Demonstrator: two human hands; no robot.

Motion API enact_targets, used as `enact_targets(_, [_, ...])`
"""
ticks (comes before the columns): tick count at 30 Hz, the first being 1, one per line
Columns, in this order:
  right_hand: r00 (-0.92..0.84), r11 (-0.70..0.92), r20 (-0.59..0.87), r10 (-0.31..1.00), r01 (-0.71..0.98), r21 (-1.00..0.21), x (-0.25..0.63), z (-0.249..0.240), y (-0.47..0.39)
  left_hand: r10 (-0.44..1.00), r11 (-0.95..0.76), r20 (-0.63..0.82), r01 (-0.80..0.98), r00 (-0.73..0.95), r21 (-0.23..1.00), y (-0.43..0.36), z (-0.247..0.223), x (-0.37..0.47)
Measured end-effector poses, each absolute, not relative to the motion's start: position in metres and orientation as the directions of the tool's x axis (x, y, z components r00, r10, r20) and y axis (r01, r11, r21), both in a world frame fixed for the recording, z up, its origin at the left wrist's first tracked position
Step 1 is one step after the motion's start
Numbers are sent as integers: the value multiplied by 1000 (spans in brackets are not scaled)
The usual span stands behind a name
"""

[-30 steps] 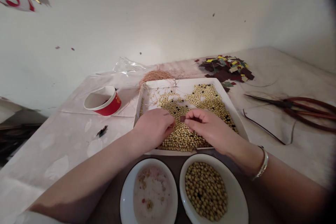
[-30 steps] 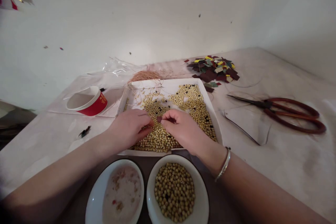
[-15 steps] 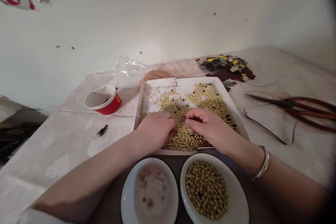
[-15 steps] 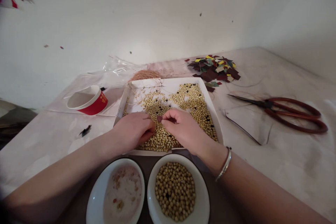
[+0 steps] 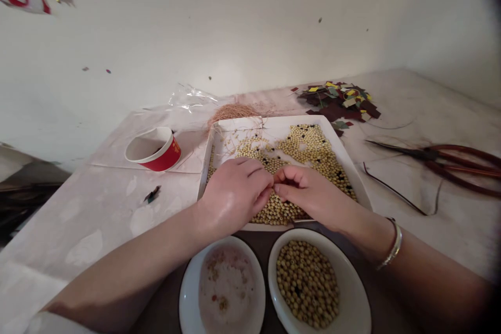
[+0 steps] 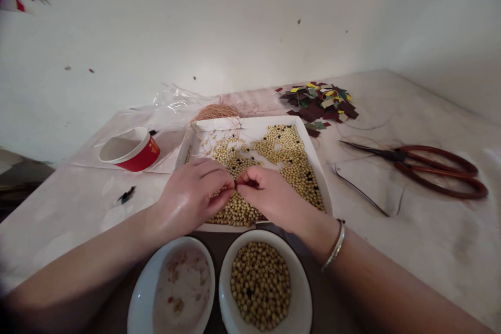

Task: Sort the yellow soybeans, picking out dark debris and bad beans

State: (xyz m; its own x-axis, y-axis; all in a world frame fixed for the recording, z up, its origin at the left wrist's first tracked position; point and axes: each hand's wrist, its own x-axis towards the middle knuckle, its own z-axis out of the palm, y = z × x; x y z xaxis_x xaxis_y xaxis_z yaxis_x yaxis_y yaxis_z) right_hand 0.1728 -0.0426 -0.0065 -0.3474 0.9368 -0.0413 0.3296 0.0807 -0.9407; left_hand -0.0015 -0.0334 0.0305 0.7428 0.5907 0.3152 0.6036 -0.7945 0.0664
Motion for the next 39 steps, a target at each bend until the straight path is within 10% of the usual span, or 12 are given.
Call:
enact_targets(22, [-372,92,-38,927,324,-942,175,-9,-42,572,-796,334,605,749,6,-31,25,-2])
enact_targets(32, [-374,20,-70,925,231,-973,175,-10,-43,529,-841,307,441,791,312,-56,49,3])
enact_targets(39, [-334,38,-64,940,291,-956,174,-8,-42,542,-832,230,477,808,284,-49,47,0])
